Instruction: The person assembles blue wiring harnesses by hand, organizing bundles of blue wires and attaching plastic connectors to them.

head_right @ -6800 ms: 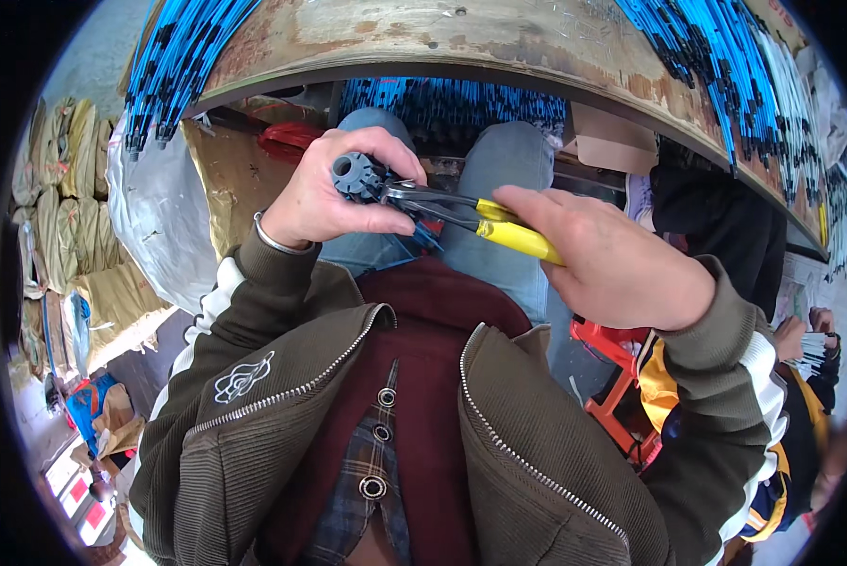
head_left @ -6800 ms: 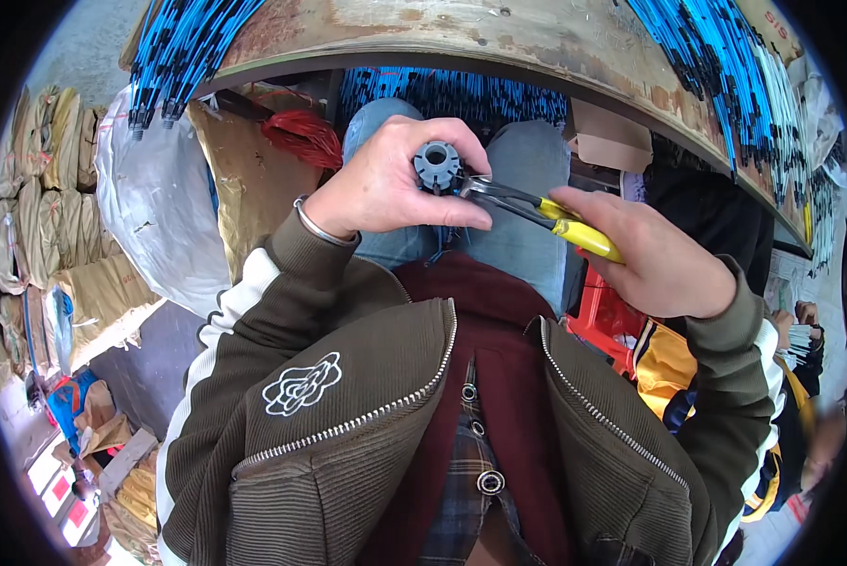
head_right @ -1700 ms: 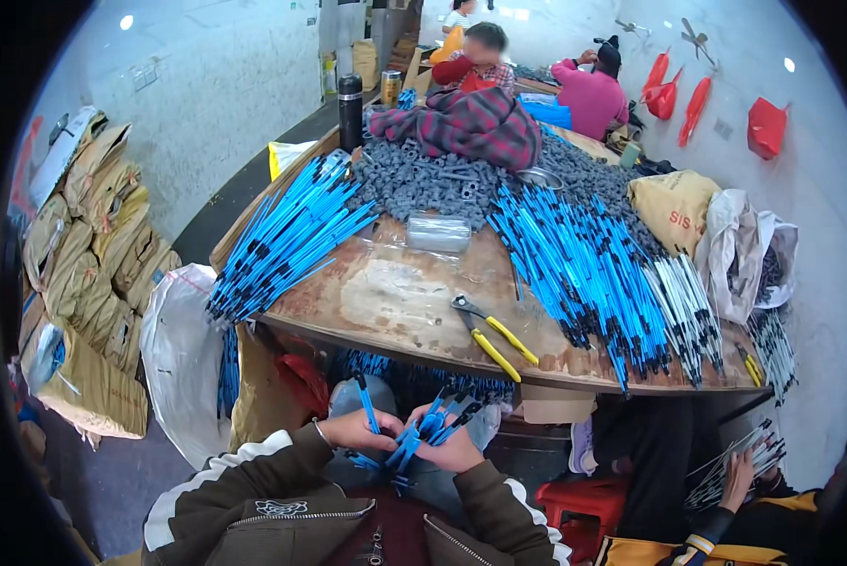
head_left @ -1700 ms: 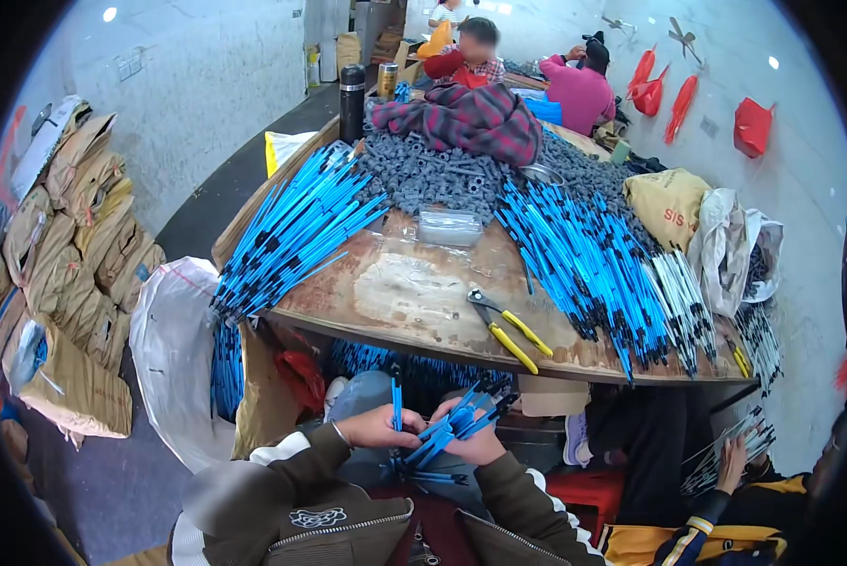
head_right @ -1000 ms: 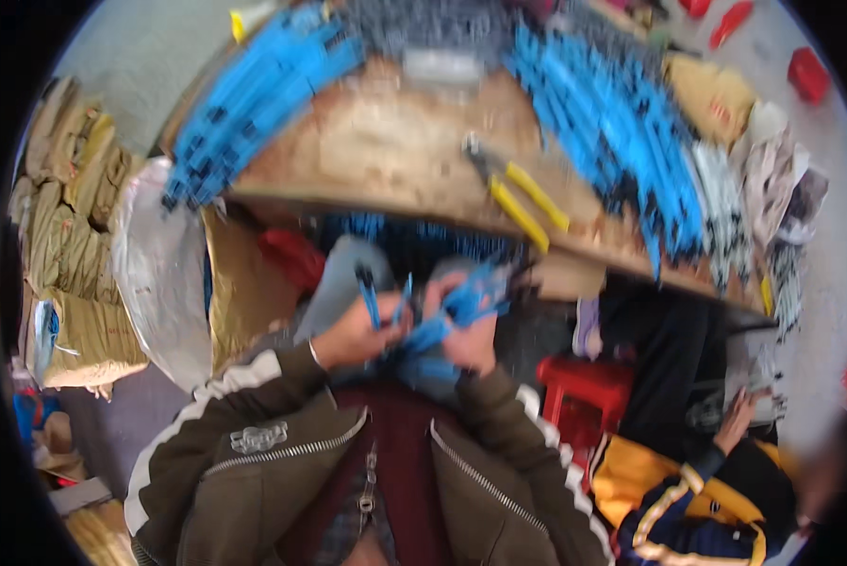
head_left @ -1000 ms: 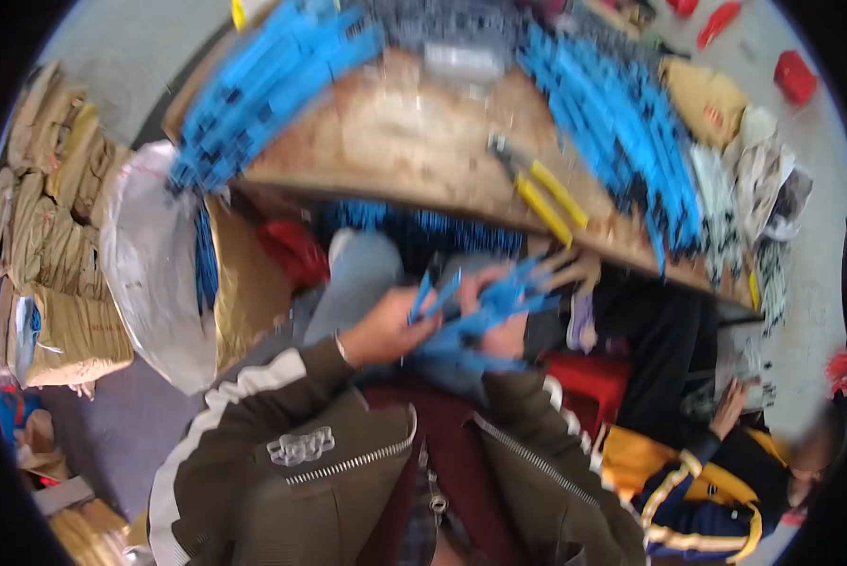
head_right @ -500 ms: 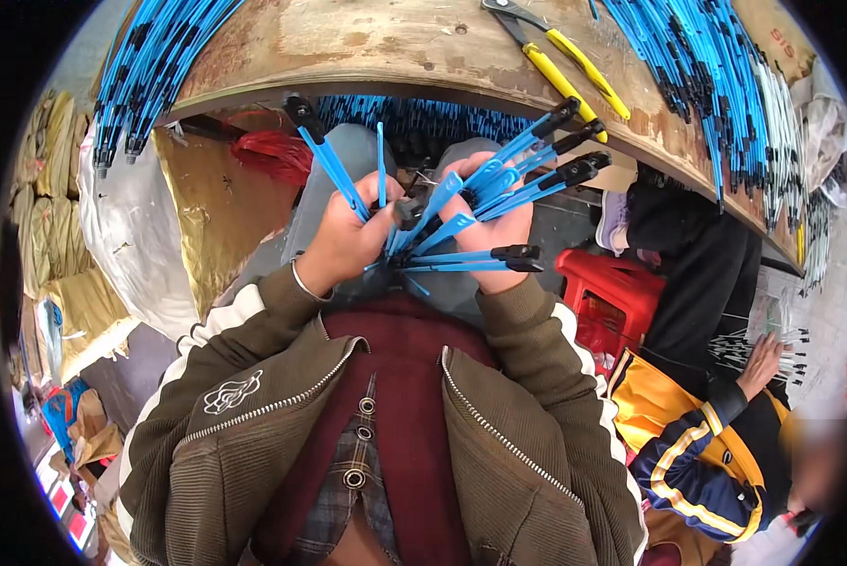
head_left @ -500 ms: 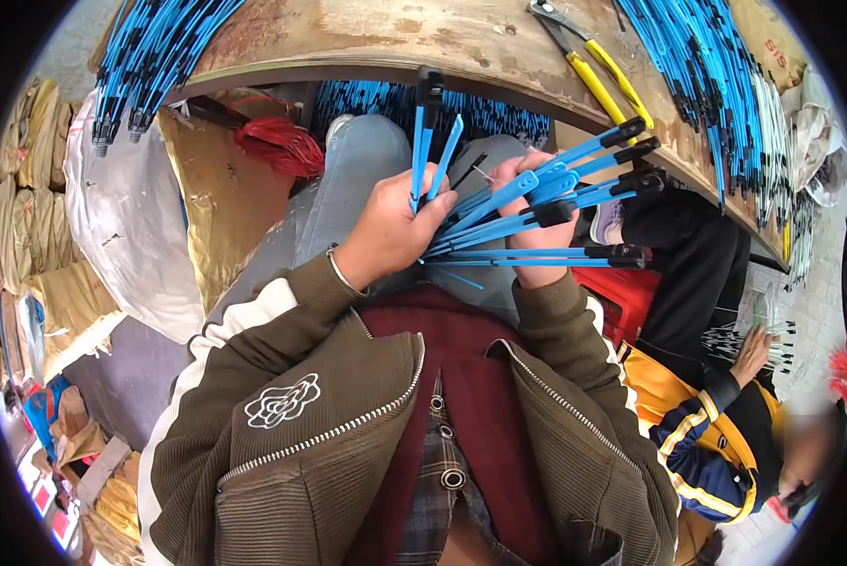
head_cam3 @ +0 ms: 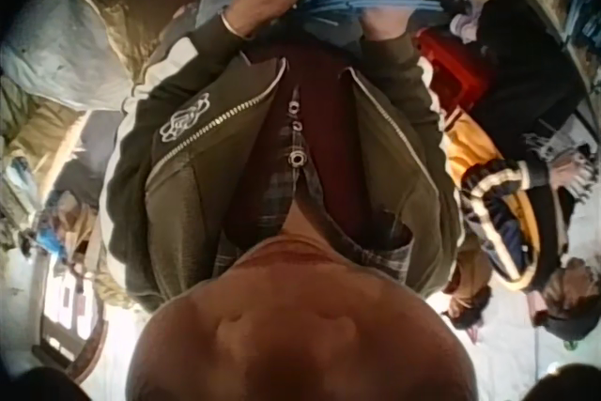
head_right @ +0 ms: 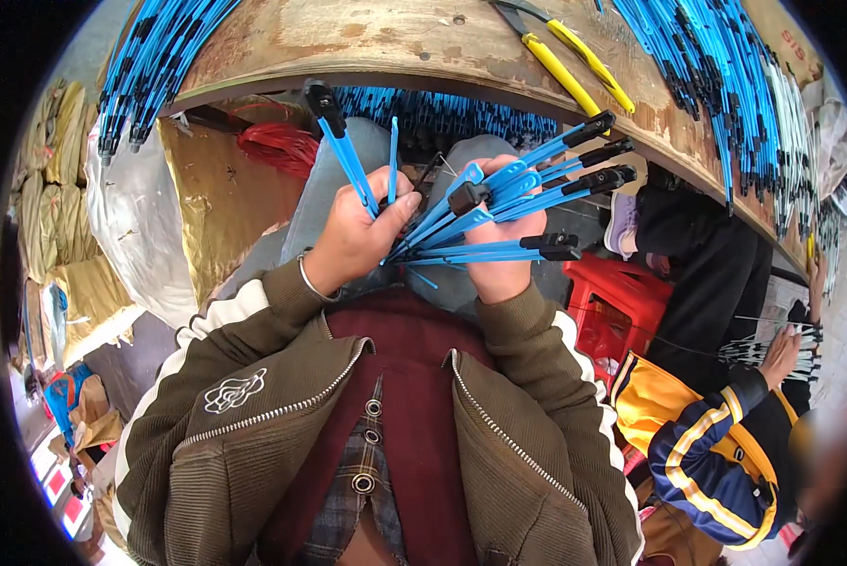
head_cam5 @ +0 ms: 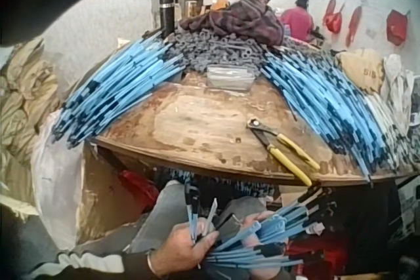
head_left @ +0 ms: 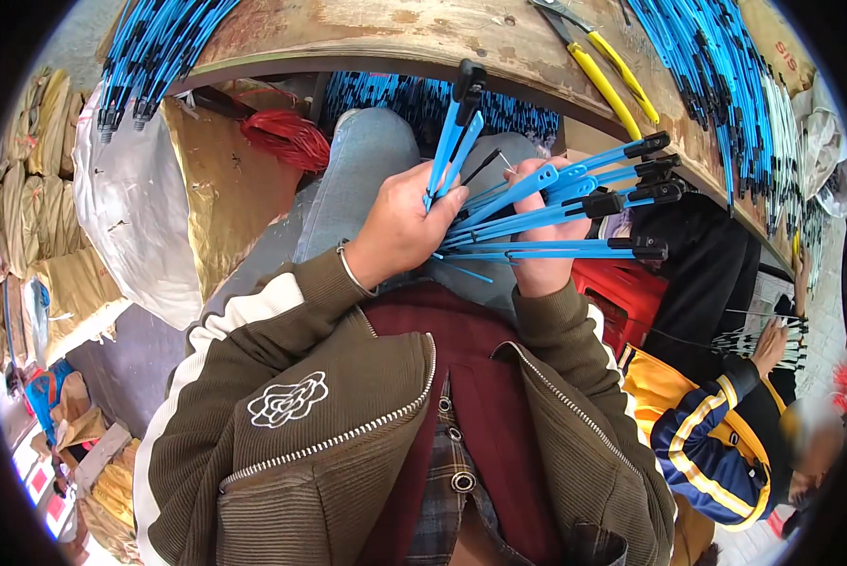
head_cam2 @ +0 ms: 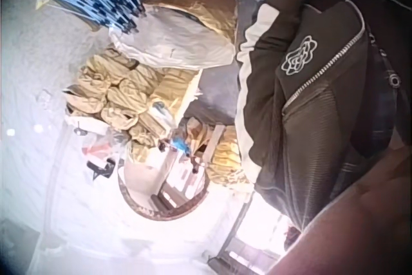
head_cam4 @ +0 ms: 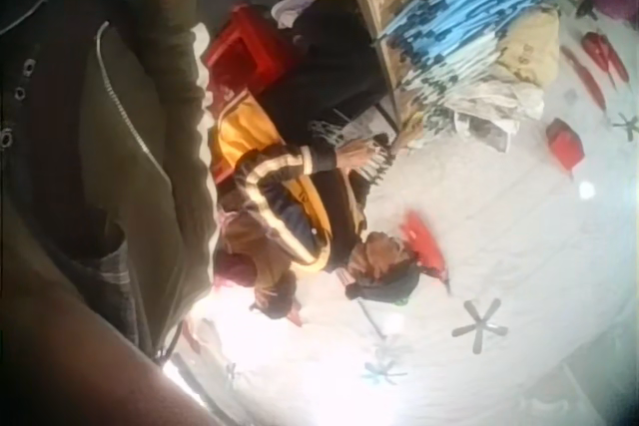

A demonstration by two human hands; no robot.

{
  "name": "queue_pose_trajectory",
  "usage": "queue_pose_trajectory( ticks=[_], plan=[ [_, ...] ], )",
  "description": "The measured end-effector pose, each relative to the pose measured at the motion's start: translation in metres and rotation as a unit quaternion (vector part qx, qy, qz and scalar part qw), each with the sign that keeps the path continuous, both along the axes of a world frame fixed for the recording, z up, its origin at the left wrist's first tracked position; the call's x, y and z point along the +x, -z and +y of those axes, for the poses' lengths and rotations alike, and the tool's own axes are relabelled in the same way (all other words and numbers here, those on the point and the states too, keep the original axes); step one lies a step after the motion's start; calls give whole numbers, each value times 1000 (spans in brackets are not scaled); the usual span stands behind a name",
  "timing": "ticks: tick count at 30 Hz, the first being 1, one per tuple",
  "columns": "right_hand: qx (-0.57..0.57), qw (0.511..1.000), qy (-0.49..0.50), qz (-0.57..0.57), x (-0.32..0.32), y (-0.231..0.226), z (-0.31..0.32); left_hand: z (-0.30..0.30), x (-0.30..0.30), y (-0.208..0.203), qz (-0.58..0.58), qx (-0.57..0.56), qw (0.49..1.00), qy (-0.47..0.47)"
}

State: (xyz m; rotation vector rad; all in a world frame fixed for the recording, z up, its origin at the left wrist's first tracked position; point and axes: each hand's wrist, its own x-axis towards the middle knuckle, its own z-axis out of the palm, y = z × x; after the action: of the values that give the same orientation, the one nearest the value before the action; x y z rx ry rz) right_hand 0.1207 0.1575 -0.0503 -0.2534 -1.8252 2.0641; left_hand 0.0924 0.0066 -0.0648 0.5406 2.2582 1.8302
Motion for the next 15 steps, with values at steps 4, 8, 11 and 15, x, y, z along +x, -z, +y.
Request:
queue_pose_trajectory(
  ticks=[4, 8, 11, 15],
  plan=[
    [65, 998, 3, 7, -1, 6, 5, 1, 2, 0, 23, 6, 1000, 2],
    [71, 997, -13, 13, -1, 4, 0, 4, 6, -1, 69, -10, 998, 6],
    [13, 1000, -22, 2, -3, -4, -6, 0, 1, -5, 49, -22, 997, 53],
    [30, 999, -42, -2, -7, -6, -6, -13, -20, -21, -145, 144, 976, 77]
  ],
)
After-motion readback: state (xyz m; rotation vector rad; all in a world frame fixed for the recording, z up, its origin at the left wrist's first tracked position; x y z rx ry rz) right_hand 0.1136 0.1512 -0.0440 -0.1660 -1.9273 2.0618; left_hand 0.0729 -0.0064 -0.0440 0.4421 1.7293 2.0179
